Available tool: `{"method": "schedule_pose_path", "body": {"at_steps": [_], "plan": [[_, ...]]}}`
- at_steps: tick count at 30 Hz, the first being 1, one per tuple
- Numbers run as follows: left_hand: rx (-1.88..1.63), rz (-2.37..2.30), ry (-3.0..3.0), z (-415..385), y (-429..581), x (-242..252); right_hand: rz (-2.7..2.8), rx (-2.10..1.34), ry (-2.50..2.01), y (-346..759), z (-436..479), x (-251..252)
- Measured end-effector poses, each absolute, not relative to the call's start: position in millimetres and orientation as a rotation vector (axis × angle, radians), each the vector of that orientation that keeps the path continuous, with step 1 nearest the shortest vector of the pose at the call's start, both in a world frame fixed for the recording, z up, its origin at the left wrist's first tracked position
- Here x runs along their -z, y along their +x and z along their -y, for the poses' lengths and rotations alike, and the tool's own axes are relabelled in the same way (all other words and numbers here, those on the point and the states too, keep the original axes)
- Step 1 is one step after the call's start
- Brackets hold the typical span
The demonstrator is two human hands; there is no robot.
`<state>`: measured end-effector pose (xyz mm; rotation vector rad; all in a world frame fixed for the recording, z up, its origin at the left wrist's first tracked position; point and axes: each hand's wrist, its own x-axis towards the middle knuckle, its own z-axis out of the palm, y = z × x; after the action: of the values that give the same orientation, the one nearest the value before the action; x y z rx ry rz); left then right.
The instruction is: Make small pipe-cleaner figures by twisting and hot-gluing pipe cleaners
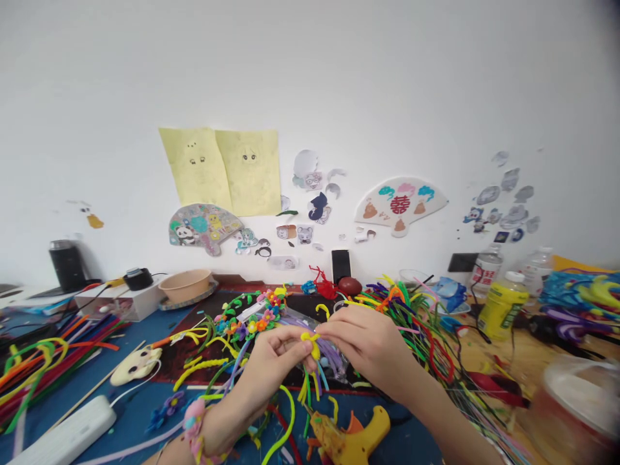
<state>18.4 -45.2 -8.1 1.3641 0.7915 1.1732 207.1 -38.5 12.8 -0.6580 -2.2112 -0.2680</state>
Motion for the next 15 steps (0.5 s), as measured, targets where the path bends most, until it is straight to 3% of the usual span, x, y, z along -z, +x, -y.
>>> {"method": "schedule_pose_path", "body": {"at_steps": [8, 15], "plan": [[-1.042, -0.558, 1.063, 40.5, 15.0, 17.7, 2.292, 0.405, -0.489, 210.4, 35.8, -17.0], [-0.813, -0.632, 1.066, 36.6, 13.2, 18.4, 2.335, 0.4, -0.505, 208.3, 37.6, -17.1]]}}
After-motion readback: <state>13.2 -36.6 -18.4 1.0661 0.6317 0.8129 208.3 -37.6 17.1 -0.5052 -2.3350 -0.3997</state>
